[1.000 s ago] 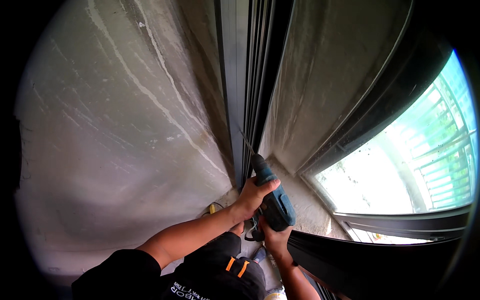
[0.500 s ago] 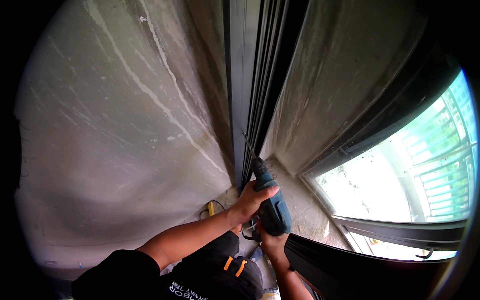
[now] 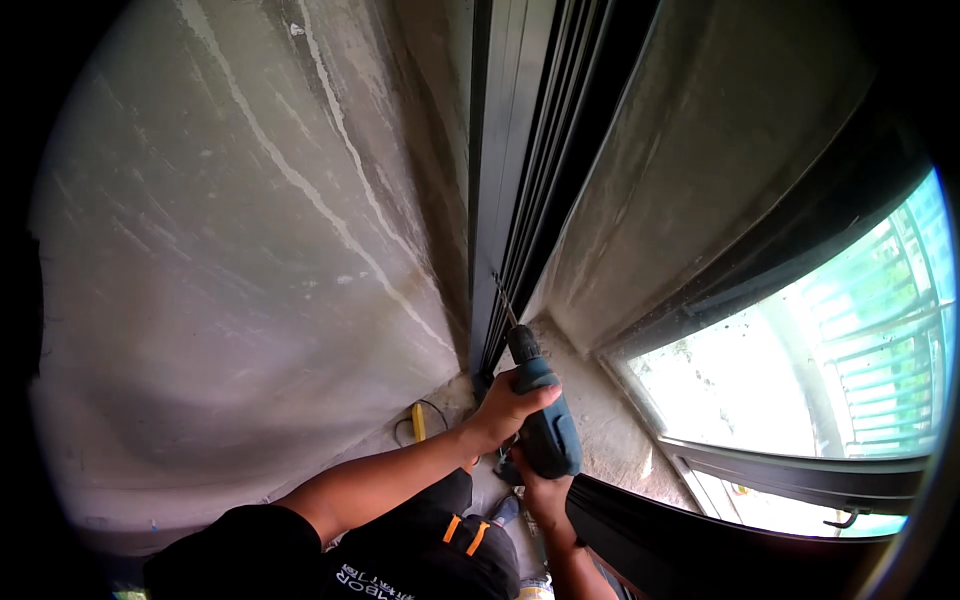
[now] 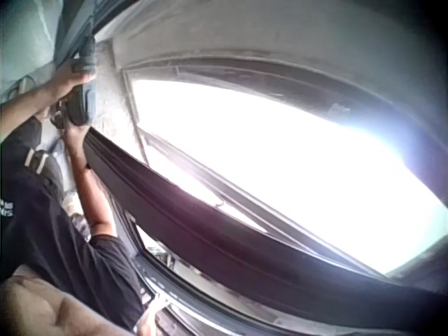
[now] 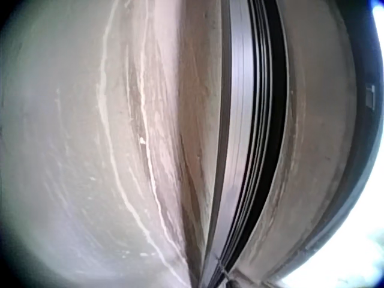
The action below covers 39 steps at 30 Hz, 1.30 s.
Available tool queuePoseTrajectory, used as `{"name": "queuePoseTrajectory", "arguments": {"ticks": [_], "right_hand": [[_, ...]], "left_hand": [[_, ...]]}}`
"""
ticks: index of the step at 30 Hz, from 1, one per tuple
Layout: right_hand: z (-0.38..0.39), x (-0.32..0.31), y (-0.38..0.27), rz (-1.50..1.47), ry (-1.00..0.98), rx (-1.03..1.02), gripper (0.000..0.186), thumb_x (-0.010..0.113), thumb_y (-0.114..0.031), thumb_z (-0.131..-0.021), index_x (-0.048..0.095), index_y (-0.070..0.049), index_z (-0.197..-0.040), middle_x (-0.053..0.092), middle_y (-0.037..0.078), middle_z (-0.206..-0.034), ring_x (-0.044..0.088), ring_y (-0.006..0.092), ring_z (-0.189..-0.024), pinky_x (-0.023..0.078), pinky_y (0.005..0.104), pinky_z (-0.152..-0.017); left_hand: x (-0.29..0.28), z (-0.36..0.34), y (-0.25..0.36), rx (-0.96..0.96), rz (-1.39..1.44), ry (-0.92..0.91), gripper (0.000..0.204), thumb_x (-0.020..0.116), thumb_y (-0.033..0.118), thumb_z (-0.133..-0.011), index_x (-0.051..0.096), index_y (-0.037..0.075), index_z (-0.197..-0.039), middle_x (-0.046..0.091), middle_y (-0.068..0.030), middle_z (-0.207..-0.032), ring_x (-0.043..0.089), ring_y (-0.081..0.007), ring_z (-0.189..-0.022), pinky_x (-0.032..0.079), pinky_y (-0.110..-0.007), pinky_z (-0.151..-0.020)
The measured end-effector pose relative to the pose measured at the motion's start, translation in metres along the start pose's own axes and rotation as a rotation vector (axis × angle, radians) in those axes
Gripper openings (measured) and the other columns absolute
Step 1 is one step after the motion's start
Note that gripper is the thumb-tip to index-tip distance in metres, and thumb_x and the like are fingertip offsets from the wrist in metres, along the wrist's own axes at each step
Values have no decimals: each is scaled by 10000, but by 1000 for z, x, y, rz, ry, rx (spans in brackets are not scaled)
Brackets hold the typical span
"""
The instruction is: The person uses an electric drill to create holes in a metal window frame and the adjacent concrete wall, then uses a hammer to secure components of the frame into place.
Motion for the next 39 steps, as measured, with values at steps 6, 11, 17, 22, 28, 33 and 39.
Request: {"name": "queuePoseTrajectory", "arguments": {"ticks": [6,11,17,22,28,33,39], "right_hand": [[2,-8,19,-6,34,-43,393,769,-11,-927,660,-19,-1304,697,19,-988,685,135,-839,555,290,-749],[-6,9,-8,23,-51,-48,395,776,-15,-935,671,-20,-1316,731,41,-1081,711,143,-941,556,288,-830],[-8,-6,-3,84,50,-90,385,803,0,-883,696,-10,-1253,726,39,-1048,707,151,-922,573,305,-829],[-11,-16,10,79,37,4,409,817,-16,-851,700,-8,-1243,718,30,-1022,702,150,-891,580,307,-807],[-13,-15,8,161,67,-55,345,812,-19,-859,726,-31,-1193,719,11,-994,695,144,-891,570,310,-808],[-16,-11,-5,154,76,-61,278,822,-31,-872,754,-24,-1141,732,15,-1009,699,148,-896,567,317,-838],[-19,-13,-7,207,61,-74,416,842,-17,-840,730,13,-1239,777,119,-1153,749,218,-1020,586,351,-932]], "left_hand": [[-7,2,-2,1,-43,24,464,866,387,-895,742,18,-1147,734,-43,-1073,684,-148,-981,543,-334,-933],[-10,-5,0,8,8,-8,469,870,385,-895,742,19,-1159,730,-35,-1066,683,-148,-986,543,-341,-942],[-7,-8,-4,-18,28,-16,445,868,362,-908,741,21,-1165,730,-30,-1067,682,-144,-986,545,-342,-944],[-5,-11,-6,-62,38,-11,403,864,333,-918,742,36,-1161,722,-19,-1059,672,-129,-987,538,-337,-950],[-8,-15,-6,48,-7,-14,414,859,408,-903,721,49,-1055,707,-24,-952,662,-132,-874,552,-336,-829],[-8,-16,-12,40,13,-62,409,850,402,-923,722,51,-1089,705,-24,-984,658,-136,-922,550,-343,-877],[-3,-16,-6,20,64,-114,362,826,334,-937,712,67,-1153,679,-7,-1066,630,-121,-1026,515,-344,-978]]}}
Point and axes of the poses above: each hand's wrist, its own z-axis away from the middle knuckle, its own x-axis out of the palm, y = z × x, the point moved 9 cm from there along -z, towards the middle knuckle
